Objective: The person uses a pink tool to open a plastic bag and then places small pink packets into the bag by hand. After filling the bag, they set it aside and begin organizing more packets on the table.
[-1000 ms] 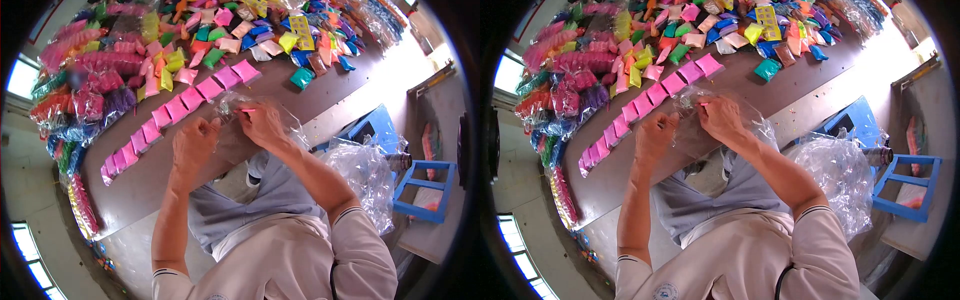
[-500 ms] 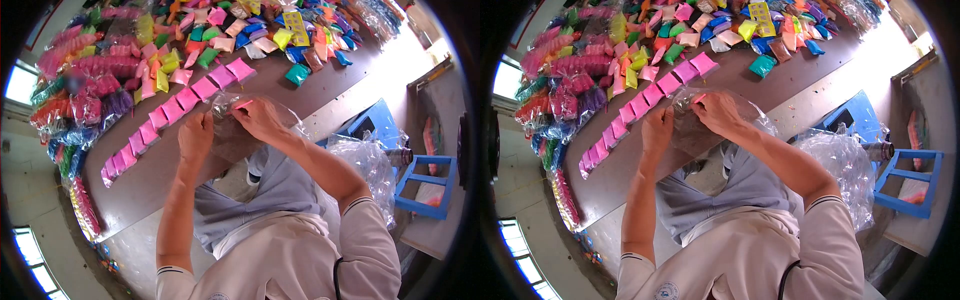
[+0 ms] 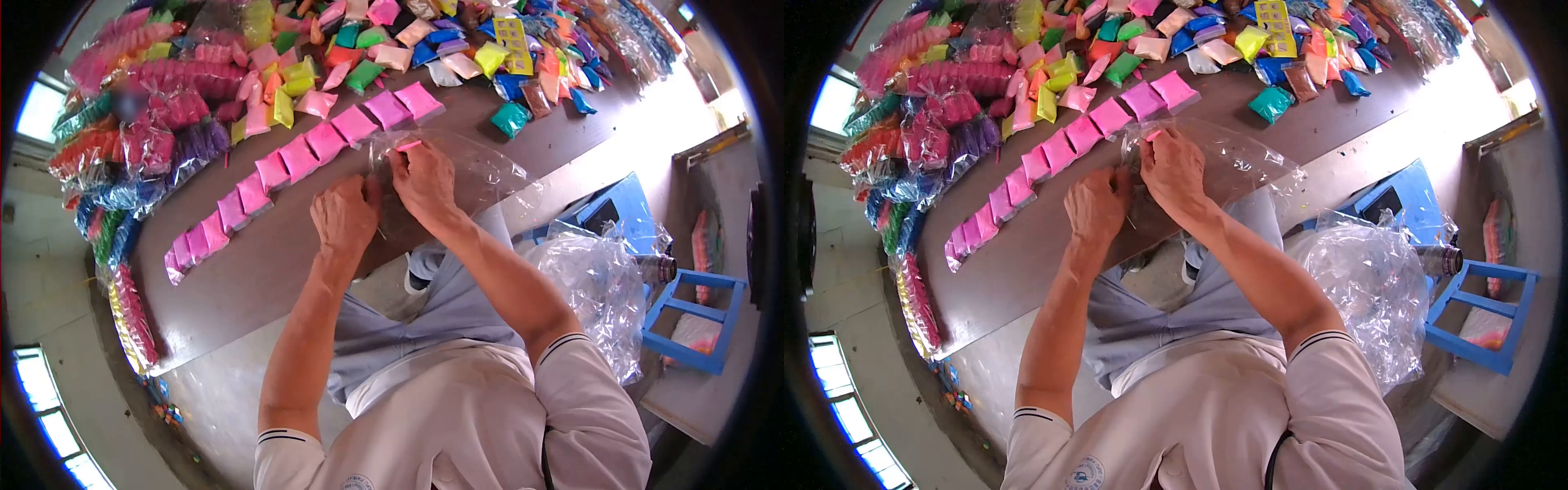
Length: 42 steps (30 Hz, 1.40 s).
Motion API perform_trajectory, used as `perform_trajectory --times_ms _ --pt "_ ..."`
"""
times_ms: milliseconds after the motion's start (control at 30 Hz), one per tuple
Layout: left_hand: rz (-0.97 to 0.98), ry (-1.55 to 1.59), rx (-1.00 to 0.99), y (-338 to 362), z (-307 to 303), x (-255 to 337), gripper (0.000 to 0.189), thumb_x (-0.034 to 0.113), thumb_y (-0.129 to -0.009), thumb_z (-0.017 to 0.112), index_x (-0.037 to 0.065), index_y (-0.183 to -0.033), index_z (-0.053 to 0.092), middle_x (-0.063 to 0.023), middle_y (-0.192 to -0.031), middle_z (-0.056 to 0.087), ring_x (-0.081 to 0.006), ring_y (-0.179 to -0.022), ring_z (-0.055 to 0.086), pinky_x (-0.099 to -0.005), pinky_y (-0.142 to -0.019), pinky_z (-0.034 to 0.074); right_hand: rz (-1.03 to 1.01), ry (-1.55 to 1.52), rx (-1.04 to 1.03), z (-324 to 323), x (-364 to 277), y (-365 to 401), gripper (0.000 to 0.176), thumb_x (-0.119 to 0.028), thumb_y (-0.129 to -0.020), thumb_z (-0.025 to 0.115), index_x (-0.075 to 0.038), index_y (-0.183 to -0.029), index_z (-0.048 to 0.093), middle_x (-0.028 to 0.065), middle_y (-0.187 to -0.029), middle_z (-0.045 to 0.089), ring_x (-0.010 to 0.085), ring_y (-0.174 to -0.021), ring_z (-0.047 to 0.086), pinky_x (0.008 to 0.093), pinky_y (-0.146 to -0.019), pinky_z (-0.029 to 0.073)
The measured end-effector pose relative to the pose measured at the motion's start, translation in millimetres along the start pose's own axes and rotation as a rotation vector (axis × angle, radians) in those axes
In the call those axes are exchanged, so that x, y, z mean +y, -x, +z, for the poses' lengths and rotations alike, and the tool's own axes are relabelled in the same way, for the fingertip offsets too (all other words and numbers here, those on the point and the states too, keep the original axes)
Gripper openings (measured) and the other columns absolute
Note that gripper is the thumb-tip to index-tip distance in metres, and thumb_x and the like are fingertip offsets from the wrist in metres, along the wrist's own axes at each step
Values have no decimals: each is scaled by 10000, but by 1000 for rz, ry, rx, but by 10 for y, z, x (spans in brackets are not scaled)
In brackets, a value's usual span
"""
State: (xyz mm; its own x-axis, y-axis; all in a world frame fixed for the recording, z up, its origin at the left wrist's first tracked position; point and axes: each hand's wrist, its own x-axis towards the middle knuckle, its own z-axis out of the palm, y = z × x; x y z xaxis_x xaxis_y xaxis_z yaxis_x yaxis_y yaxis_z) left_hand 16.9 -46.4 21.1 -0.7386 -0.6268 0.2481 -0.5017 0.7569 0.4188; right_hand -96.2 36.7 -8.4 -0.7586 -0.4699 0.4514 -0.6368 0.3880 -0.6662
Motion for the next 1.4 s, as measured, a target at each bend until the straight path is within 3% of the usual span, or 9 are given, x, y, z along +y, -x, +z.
perform_trajectory --times_ms 267,500,700,867,1000,1100,1167,1300,1400 --pt "-84 21 -118 -339 36 -150 370 391 -939 611 47 -837 699 -253 -810 685 -462 -826 672 -563 -742 513 -33 32 -54 -92 10 -48 126 -177 -860 696 -59 -838 655 144 -811 672 367 -788 670 483 -679 503" --pt "-96 5 -88 -275 38 -67 343 366 -964 584 58 -858 690 -245 -853 691 -465 -853 665 -566 -763 505 93 81 3 -12 -28 -76 148 -200 -860 684 -63 -809 662 131 -758 679 357 -758 674 487 -678 504" --pt "-87 -11 -64 -198 43 -78 381 380 -963 566 42 -845 694 -256 -837 678 -484 -823 654 -577 -741 493 72 143 -178 -22 -11 -81 158 -255 -865 681 -99 -848 698 150 -734 675 385 -762 675 507 -691 486" --pt "-72 3 -54 -154 89 -87 346 341 -952 584 37 -825 688 -257 -825 676 -482 -813 654 -589 -740 489 30 124 -284 -109 -20 -97 125 -201 -846 668 -80 -820 687 153 -852 694 369 -871 671 504 -735 511" --pt "-56 -15 -37 -103 72 -92 333 326 -958 575 40 -826 684 -260 -818 674 -483 -814 652 -596 -739 485 99 53 -120 1 -48 0 86 -162 -824 671 -80 -799 675 153 -848 693 373 -862 667 499 -723 510" --pt "-4 0 23 -111 72 -76 317 315 -969 563 48 -845 680 -261 -823 675 -484 -821 651 -599 -741 482 -5 80 -99 -36 0 5 79 -143 -823 677 -73 -790 662 151 -841 687 376 -845 664 492 -719 513" --pt "-45 -12 -87 -91 29 -44 314 315 -977 554 50 -867 681 -260 -832 677 -487 -828 649 -597 -745 482 -150 57 -182 -83 61 51 94 -190 -847 690 -97 -865 694 143 -862 682 361 -902 660 484 -764 507" --pt "-13 -14 -56 -75 64 -49 310 311 -981 549 45 -887 678 -260 -832 677 -490 -828 647 -595 -746 483 -99 24 -277 -160 17 12 88 -177 -837 692 -105 -887 691 136 -912 685 360 -903 657 474 -778 514" --pt "12 -37 13 -51 65 -51 216 210 -917 603 26 -816 655 -232 -813 671 -463 -797 652 -571 -716 502 -41 -25 -25 -50 14 44 123 -157 -807 710 -63 -773 639 126 -873 679 364 -865 658 463 -707 516"
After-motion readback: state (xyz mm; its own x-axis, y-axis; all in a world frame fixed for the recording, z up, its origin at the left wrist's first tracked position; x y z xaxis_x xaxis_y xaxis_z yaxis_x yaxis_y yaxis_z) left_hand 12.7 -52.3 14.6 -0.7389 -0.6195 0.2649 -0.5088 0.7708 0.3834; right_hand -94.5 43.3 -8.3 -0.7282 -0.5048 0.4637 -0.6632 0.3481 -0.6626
